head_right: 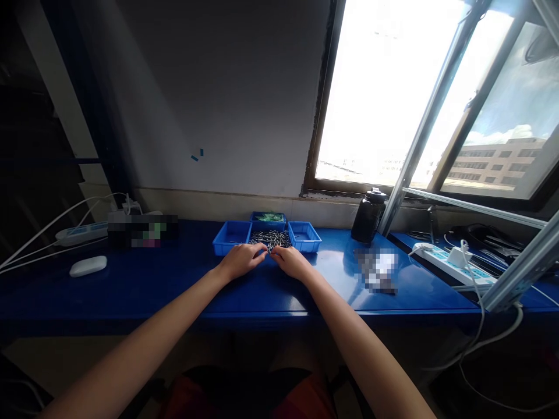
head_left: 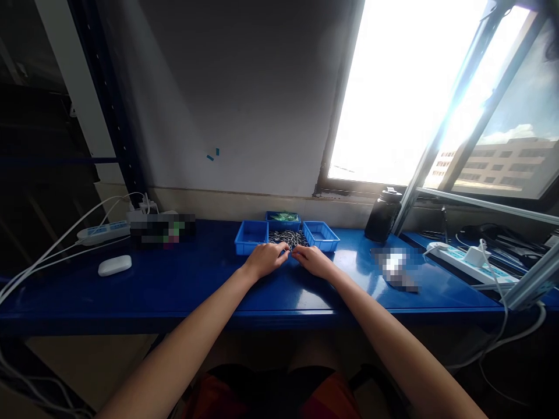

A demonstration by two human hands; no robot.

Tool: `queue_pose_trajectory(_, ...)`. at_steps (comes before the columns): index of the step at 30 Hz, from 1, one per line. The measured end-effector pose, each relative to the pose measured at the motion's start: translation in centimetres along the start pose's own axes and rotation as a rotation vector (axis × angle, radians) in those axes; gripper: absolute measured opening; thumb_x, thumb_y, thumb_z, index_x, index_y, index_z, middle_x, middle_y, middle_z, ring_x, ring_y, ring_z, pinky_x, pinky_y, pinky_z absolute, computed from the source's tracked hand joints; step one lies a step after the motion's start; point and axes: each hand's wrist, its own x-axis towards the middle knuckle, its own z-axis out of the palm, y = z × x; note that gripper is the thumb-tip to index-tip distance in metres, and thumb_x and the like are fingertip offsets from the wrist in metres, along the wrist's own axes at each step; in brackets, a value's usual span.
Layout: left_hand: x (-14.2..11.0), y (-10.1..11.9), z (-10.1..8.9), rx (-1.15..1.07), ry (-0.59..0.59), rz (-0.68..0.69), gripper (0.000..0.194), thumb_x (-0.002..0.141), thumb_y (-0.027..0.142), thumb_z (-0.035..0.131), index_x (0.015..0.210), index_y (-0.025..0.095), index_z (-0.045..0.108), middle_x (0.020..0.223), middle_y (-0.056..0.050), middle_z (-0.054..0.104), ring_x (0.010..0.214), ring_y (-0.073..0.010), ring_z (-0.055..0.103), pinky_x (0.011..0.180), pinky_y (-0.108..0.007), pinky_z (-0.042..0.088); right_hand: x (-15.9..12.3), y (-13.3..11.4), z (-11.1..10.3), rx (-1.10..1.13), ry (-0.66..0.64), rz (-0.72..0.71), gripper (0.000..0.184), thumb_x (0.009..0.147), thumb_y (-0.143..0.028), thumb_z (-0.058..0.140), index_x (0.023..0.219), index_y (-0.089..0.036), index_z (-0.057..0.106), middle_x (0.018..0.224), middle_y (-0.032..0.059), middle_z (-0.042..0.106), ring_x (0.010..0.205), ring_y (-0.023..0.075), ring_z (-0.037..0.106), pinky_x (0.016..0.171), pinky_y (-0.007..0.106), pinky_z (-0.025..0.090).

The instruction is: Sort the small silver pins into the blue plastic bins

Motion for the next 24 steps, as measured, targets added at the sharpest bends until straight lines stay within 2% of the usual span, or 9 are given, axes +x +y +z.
queue_pose_trajectory(8,-0.09,-0.07,0.22,-0.055,0.012,0.110,0.028,0.085,0.038,0.036,0.103,0.024,0.053,0.077,0.000,0.063,0.071,-0.0160,0.059,0.060,-0.023,0.040,-0.04,-0.03,0.24,0.033,-0.047,0.011,0.023,0.086,-0.032,0.037,0.083,-0.018,0.054,0.059,-0.0009,0.056,0.055,0.0098,0.050,0.056,0.019,0.035)
queue_pose_trajectory(24,-0.26,0.22,-0.02,-0.066,0.002,0.159,0.033,0.083,0.037,0.039,0.110,0.023,0.053,0.079,-0.001,0.063,0.073,-0.0154,0.059,0.061,-0.022,0.040,-0.06,0.05,0.16,0.043,-0.060,0.011,0.022,0.087,-0.030,0.036,0.079,-0.017,0.051,0.058,-0.0015,0.055,0.053,0.0084,0.049,0.055,0.018,0.034)
